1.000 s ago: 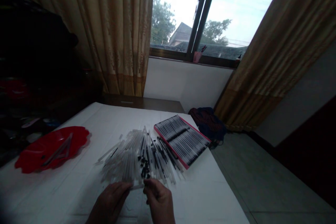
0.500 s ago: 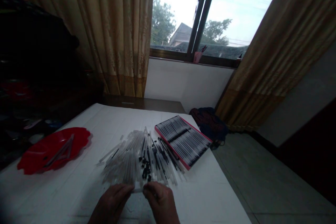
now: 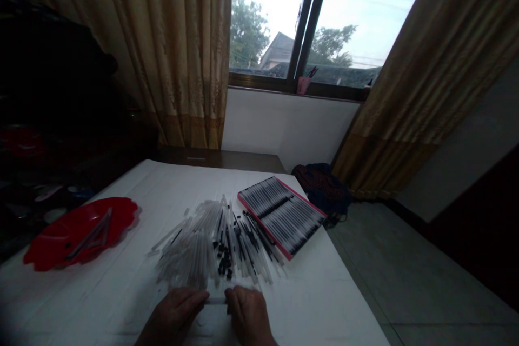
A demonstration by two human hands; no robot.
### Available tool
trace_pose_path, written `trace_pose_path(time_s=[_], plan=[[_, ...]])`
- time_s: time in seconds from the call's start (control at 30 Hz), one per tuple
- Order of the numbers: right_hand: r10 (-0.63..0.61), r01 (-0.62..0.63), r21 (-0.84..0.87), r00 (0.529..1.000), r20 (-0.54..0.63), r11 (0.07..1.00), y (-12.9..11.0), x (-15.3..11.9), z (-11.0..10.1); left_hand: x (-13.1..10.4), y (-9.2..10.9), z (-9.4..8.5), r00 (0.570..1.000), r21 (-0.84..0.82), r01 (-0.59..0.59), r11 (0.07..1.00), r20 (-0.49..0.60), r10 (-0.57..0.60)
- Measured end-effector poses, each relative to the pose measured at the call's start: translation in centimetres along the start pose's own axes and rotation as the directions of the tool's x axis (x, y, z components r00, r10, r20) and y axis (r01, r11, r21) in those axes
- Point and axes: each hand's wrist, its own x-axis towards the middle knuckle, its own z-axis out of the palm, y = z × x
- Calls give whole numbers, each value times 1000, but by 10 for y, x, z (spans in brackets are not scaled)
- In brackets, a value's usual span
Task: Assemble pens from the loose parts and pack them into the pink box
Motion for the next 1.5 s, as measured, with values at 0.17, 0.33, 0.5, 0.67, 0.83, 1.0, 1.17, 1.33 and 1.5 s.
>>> trace_pose_path(time_s=[0.17, 0.33, 0.5, 0.67, 0.83, 1.0, 1.17, 1.33, 1.5], plan=[[-31, 20, 226, 998, 46, 974, -6, -3, -17, -1, -1, 1, 998, -12, 64, 998, 9, -64], [-10, 7, 124, 1000, 21, 992, -6, -1, -13, 0, 0, 0, 999, 3, 36, 999, 29, -36], [4, -4, 19, 1000, -5, 1000, -6, 1, -5, 0, -2, 2, 999, 10, 31, 999, 9, -31], [-22, 30, 207, 999, -42, 978, -6, -3, -12, -1, 0, 1, 995, -6, 96, 995, 25, -96], [-24, 23, 137, 1000, 4, 990, -4, -1, -11, -1, 1, -1, 994, -12, 97, 995, 49, -96], [33, -32, 105, 999, -6, 994, -8, 0, -8, -2, -1, 1, 995, -9, 93, 996, 22, -93], [7, -9, 234, 1000, 13, 972, -12, -2, -15, -1, -1, 1, 997, 34, 74, 997, -6, -74], [40, -42, 114, 999, 26, 993, -11, 1, -12, 4, 3, -3, 999, 49, 32, 998, -28, -31], [38, -39, 145, 999, 12, 989, -15, 1, -16, 2, 2, -2, 999, 37, 52, 998, -14, -51]])
